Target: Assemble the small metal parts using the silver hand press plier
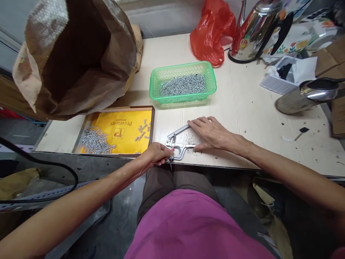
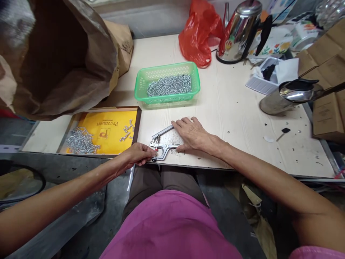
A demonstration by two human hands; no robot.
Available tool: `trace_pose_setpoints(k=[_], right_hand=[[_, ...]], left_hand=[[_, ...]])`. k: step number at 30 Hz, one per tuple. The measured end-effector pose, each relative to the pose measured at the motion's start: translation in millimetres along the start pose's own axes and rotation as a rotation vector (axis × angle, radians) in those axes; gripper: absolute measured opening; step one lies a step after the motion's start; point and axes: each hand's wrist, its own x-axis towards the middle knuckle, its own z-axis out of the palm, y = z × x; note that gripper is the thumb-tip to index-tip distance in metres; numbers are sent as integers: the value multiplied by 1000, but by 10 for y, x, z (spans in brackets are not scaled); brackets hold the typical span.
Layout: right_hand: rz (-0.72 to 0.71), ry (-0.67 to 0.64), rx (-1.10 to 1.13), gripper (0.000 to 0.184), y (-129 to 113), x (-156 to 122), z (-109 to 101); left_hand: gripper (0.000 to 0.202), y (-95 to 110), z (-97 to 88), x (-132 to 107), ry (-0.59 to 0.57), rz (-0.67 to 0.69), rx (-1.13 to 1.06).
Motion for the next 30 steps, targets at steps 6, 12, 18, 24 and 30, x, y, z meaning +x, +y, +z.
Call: trace_pose_setpoints(k=[6, 12, 18, 24, 30], right_hand=[[27, 1, -22, 56, -155, -82, -38], [52, 16, 24, 41, -240, -129, -5], [85, -40, 69, 55, -255, -152, -68], [172, -90, 0, 40, -278, -148, -98], [147, -33, -57, 20, -292, -121, -31]], left_hand=[[33, -61, -8, -61, 52, 44, 170], [26, -109, 155, -109, 506, 781, 810], [61, 217, 312, 210, 356, 1066, 1029], [44, 317, 321, 243, 358, 1005, 1109], [22, 301, 448, 237, 452, 906, 1049]])
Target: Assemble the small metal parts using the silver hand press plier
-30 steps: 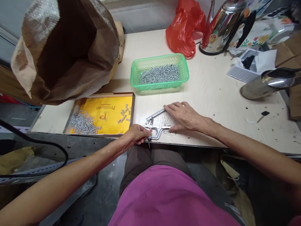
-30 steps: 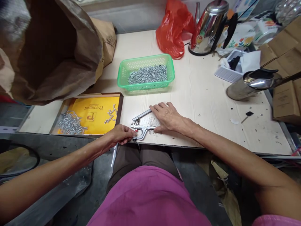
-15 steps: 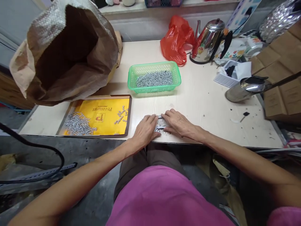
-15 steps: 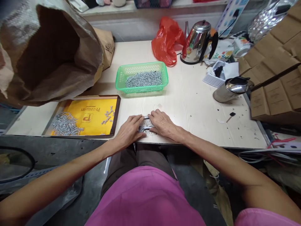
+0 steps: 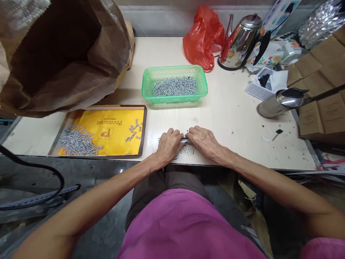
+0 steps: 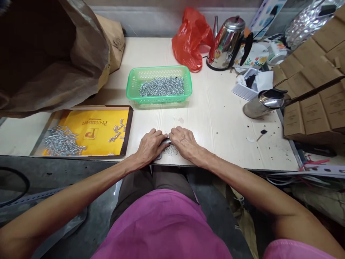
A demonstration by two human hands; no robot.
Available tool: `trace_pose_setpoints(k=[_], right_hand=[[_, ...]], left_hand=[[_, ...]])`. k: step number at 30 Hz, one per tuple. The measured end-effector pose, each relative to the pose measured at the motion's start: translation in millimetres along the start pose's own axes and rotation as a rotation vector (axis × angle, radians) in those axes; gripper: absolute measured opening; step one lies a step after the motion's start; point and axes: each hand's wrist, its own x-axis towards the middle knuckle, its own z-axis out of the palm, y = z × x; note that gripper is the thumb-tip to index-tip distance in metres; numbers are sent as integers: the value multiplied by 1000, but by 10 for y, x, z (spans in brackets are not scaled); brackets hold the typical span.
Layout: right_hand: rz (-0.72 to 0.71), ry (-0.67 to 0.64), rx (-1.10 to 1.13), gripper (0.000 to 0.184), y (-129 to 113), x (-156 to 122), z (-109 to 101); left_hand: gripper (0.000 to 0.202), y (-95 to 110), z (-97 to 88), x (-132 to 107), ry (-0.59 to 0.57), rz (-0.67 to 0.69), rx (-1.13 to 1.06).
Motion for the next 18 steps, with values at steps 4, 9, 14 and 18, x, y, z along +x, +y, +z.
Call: trace_pose_setpoints(k=[4, 9, 14, 18], right_hand=[[-4, -7, 27, 20, 12, 20, 2], [-45, 56, 73, 36, 172, 61, -11], [-172, 25, 264, 38, 440, 183, 47], [-53, 105, 204, 22, 453, 315, 47]], left_hand=[[19, 8, -11, 35, -16, -30, 10], [30, 48, 98, -95, 120, -46, -49], [33, 217, 377, -381, 284, 71, -129], [33, 322, 473, -498, 280, 140, -206]])
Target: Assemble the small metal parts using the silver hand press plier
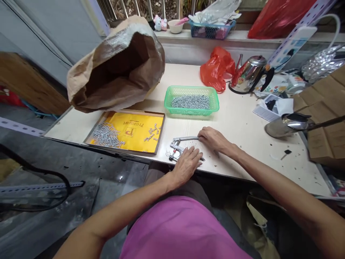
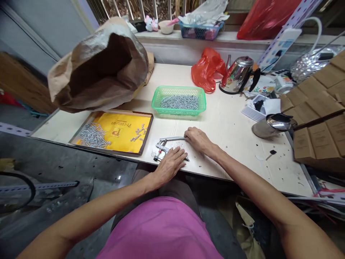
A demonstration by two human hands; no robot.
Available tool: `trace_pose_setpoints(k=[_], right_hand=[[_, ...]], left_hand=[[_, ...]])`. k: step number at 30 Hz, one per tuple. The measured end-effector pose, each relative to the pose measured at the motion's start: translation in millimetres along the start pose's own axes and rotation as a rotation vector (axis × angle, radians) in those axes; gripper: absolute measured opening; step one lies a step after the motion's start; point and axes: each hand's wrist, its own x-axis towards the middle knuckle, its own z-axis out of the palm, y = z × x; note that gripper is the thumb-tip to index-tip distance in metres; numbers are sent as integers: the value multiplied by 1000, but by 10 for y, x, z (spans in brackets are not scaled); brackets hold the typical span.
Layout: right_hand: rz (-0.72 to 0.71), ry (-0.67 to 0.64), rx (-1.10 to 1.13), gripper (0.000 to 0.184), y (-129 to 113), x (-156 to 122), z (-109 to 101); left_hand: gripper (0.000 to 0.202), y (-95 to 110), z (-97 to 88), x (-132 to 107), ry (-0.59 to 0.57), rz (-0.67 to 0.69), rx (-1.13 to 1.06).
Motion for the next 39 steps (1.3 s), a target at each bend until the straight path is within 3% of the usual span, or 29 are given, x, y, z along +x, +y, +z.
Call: trace_pose_setpoints(k=[5, 11, 16, 20, 23, 26, 29, 31, 33, 36, 39], right_hand=[[65, 32, -136, 23, -271, 194, -80], [-465, -77, -172, 16, -1012, 314, 19], [-556, -120, -256, 15, -1268, 363, 243], [-532, -11, -84, 17, -1297, 404, 318], [-457, 200, 154, 16, -1254, 496, 129], [-326, 477, 290, 16, -1014, 704, -247], [-194, 654, 210, 20, -552, 970, -550], [-141, 602, 83, 26, -228, 1102, -602], [-96, 528, -24, 34, 2, 1138, -543], [-77, 457, -18, 38, 83, 963, -364], [-79, 425, 63, 34, -61, 586, -185]], left_hand=[[38, 3, 3, -27, 43, -12, -69], [42, -4, 77, -95, -26, -37, -126], [59, 24, 176, -187, -48, 5, -105], [63, 41, 157, -213, -39, 83, -56], [51, -16, -17, -308, 20, 170, 10], [28, -317, -418, -499, 169, 46, 115], [27, -903, -1023, -706, 305, -388, 248], [30, -1355, -1431, -809, 348, -710, 345], [29, -1762, -1744, -872, 282, -916, 390], [31, -2184, -1955, -891, 222, -1102, 436], [34, -2406, -1937, -852, 136, -1217, 420]])
